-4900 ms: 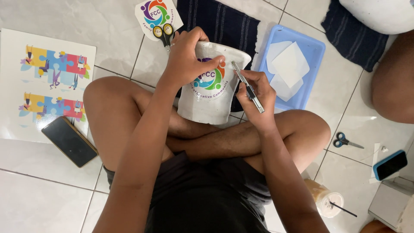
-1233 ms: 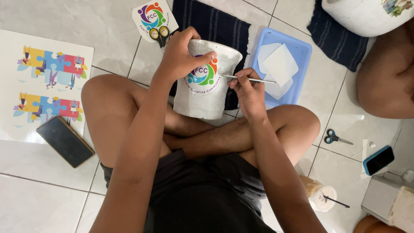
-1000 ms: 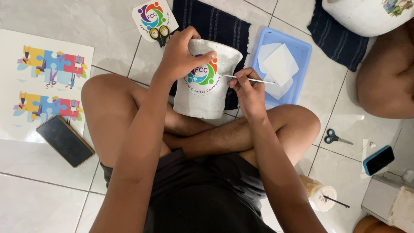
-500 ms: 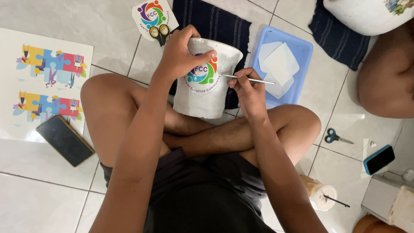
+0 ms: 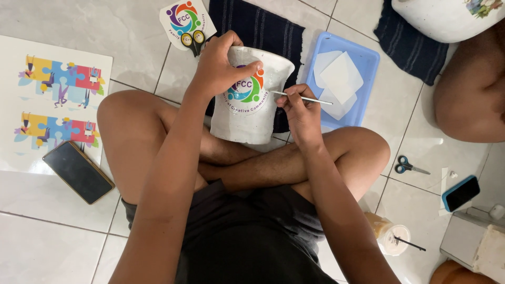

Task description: The person sits on the floor and uses a metal tool to scrape and peel a colorful logo sticker off the side of a white ceramic pot. They work around the edges and center of the sticker, lifting the material and discarding pieces into a nearby red bucket.

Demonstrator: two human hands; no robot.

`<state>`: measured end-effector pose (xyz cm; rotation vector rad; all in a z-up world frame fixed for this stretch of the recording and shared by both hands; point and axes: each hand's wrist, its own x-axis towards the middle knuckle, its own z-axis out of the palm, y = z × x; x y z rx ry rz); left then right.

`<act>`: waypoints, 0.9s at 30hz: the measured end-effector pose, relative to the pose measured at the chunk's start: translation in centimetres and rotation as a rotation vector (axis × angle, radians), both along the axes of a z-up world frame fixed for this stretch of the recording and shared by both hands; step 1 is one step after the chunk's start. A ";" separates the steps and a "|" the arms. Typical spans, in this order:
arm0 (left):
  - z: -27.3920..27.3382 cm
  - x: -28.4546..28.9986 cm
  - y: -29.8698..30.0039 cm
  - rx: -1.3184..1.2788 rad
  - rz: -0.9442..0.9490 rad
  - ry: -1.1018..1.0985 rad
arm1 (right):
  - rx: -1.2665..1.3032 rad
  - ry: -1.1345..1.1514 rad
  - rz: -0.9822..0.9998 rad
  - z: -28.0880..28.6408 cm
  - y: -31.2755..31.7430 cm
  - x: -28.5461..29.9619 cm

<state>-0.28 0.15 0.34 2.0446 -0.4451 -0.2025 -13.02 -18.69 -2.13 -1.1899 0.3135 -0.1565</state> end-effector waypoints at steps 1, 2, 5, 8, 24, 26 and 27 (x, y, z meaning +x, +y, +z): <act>0.0 0.0 0.0 -0.010 0.000 0.002 | -0.004 -0.005 -0.001 0.0 0.1 0.0; 0.0 0.0 0.0 -0.010 0.000 0.002 | -0.004 -0.005 -0.002 -0.1 0.1 -0.1; -0.1 0.0 0.1 0.010 0.003 0.002 | -0.024 -0.036 0.003 -0.3 0.2 -0.2; -0.2 0.0 0.0 0.008 -0.004 0.003 | -0.007 -0.026 -0.016 -0.1 0.7 -0.4; -0.5 0.4 -0.2 -0.090 -0.045 -0.051 | 0.214 0.131 -0.233 0.2 1.2 -1.5; -0.7 0.3 -0.3 -0.091 -0.055 -0.056 | 0.253 0.127 -0.248 0.0 1.0 -1.7; -0.9 0.3 -0.4 -0.055 -0.035 -0.079 | 0.272 0.109 -0.247 -0.3 0.9 -1.8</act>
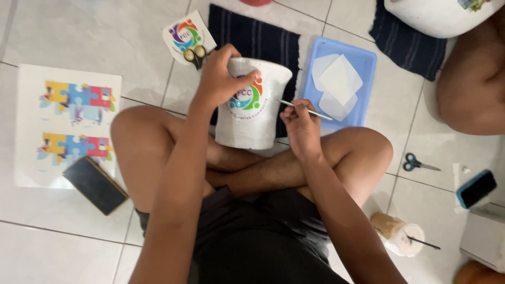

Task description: The person sits on the floor and uses a metal tool to scrape and peel a colorful logo sticker off the side of a white ceramic pot. They work around the edges and center of the sticker, lifting the material and discarding pieces into a nearby red bucket.

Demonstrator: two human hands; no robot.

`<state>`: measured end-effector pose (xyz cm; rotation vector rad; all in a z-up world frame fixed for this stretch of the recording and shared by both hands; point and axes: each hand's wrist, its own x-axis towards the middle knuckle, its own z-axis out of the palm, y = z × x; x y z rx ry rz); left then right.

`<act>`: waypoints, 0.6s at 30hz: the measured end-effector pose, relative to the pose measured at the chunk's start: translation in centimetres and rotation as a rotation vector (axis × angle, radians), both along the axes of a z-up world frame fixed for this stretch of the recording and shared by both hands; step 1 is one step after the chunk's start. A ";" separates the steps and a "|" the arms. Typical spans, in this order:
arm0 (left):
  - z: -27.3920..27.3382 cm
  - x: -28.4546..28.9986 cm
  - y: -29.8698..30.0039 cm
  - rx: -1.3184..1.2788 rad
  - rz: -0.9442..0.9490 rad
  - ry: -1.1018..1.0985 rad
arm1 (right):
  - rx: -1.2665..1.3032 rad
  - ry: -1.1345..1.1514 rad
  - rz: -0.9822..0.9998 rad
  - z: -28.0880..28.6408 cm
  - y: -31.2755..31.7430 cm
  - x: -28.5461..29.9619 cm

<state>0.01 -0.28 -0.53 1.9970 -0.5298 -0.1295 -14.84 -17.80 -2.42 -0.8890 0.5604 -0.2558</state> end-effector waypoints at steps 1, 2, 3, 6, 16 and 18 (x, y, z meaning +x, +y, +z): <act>-0.1 0.3 0.1 0.034 0.031 -0.031 | 0.017 -0.028 0.006 -0.3 -0.1 0.5; -0.6 0.2 -0.1 0.043 0.038 -0.049 | 0.026 -0.046 0.012 -1.4 -0.5 0.2; -1.1 0.3 -0.2 0.000 0.066 -0.059 | 0.001 -0.064 0.001 -2.7 -0.9 0.5; -2.1 0.3 -0.6 0.006 0.125 -0.070 | -0.014 -0.111 0.009 -5.3 -1.9 0.9; -0.8 -1.4 -2.4 0.149 0.143 -0.028 | -0.066 -0.098 0.011 -5.3 -2.7 0.5; -0.5 -1.6 -2.5 0.156 0.139 -0.026 | -0.078 -0.097 0.015 -3.8 -2.0 0.2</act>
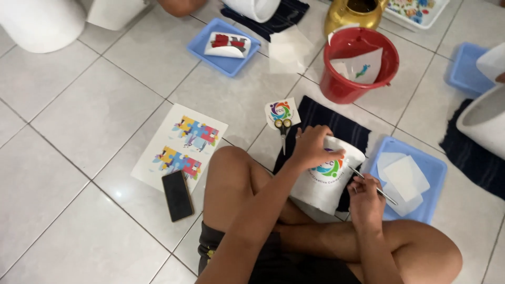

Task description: The person sits on the floor and uses a metal tool to scrape and peel a colorful logo sticker off the side of a white ceramic pot. They work around the edges and center of the sticker, lifting the material and discarding pieces into a nearby red bucket.

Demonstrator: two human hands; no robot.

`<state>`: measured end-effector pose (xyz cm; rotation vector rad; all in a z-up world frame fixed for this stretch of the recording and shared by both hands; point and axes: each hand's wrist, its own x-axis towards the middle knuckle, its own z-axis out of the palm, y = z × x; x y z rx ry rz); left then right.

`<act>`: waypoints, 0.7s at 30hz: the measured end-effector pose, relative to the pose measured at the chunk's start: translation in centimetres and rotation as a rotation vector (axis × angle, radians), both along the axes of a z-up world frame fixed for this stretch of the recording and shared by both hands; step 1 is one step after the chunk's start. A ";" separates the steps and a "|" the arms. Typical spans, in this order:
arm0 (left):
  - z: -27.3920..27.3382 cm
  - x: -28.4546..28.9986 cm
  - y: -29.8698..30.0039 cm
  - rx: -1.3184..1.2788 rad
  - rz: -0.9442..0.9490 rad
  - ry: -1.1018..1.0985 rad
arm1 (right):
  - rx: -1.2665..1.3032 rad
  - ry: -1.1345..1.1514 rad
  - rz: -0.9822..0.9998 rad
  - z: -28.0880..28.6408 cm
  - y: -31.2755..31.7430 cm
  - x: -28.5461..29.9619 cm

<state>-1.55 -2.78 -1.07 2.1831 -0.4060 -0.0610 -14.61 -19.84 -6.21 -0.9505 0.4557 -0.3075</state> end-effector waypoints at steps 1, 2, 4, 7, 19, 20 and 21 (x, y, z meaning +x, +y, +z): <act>0.1 -0.1 -0.3 0.002 -0.023 0.012 | -0.017 0.009 -0.015 0.7 0.2 -0.3; -0.1 0.1 -0.2 0.002 -0.015 0.004 | -0.016 0.001 -0.007 0.8 0.2 -0.1; -0.5 0.3 -0.5 0.011 -0.028 0.047 | -0.012 0.009 -0.024 0.8 -0.1 -0.4; -2.0 0.6 -0.4 -0.137 -0.040 0.102 | 0.001 0.008 -0.034 0.0 -0.6 -0.2; 0.2 -0.8 0.2 -0.123 -0.038 0.021 | -0.074 0.122 -0.097 4.9 2.3 -0.3; 0.3 -0.6 0.3 -0.129 -0.027 0.012 | -0.080 0.113 -0.085 5.0 2.3 -0.1; 0.3 -0.7 0.4 -0.124 -0.043 0.034 | -0.075 0.115 -0.091 5.0 2.3 -0.2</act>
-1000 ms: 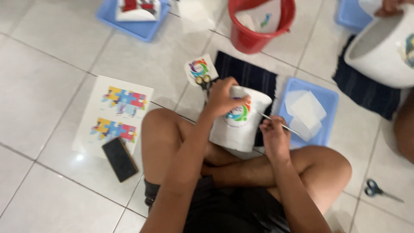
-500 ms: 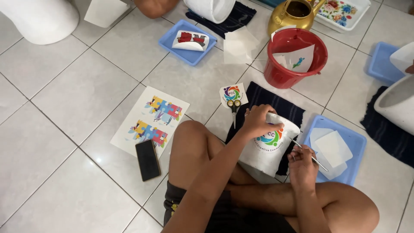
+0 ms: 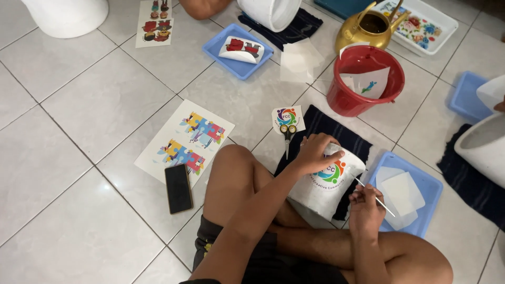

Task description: The person sits on the floor and uses a metal tool to scrape and peel a colorful logo sticker off the side of a white ceramic pot. They work around the edges and center of the sticker, lifting the material and discarding pieces into a nearby red bucket.

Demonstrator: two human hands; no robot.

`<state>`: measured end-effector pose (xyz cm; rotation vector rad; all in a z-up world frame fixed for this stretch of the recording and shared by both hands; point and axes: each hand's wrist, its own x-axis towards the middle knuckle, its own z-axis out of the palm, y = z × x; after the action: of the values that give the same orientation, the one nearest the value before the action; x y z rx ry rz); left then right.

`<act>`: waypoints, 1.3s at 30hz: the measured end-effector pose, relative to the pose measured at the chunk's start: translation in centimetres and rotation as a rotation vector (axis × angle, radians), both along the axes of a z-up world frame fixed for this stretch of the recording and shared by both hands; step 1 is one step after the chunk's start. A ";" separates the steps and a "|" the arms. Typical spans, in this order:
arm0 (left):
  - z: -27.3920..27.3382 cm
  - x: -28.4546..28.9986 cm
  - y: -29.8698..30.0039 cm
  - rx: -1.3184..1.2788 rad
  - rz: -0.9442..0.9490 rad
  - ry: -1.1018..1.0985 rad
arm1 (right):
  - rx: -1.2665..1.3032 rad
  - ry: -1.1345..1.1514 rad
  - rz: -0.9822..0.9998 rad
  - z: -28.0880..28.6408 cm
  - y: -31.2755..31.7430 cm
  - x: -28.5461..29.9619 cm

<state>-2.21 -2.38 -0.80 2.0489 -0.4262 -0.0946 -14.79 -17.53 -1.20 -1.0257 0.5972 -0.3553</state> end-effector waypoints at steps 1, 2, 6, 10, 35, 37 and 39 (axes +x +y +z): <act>-0.1 0.0 0.0 0.005 -0.018 0.021 | 0.005 0.001 -0.006 0.0 0.0 -0.1; 0.0 0.0 0.2 0.006 -0.017 0.019 | 0.005 -0.001 -0.005 0.0 0.0 0.2; -2.2 0.2 -0.2 0.057 -0.006 -0.134 | -0.008 -0.032 -0.034 -2.3 -0.8 1.1; -4.4 0.5 -1.1 0.036 0.055 -0.322 | -0.027 -0.111 -0.044 -4.8 -2.0 1.5; -1.4 -0.2 -0.5 0.020 0.008 -0.232 | -0.118 -0.077 0.040 -1.9 -1.3 1.5; -1.2 -0.2 -0.4 0.001 -0.003 -0.241 | -0.064 -0.081 0.008 -1.9 -1.4 1.6; -1.5 -0.2 -0.3 -0.004 -0.017 -0.231 | -0.057 -0.084 0.019 -1.2 -1.3 1.7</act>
<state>-2.37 -2.64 -2.27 2.0602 -0.5863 0.1343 -13.06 -18.81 -2.37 -1.0651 0.5042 -0.3986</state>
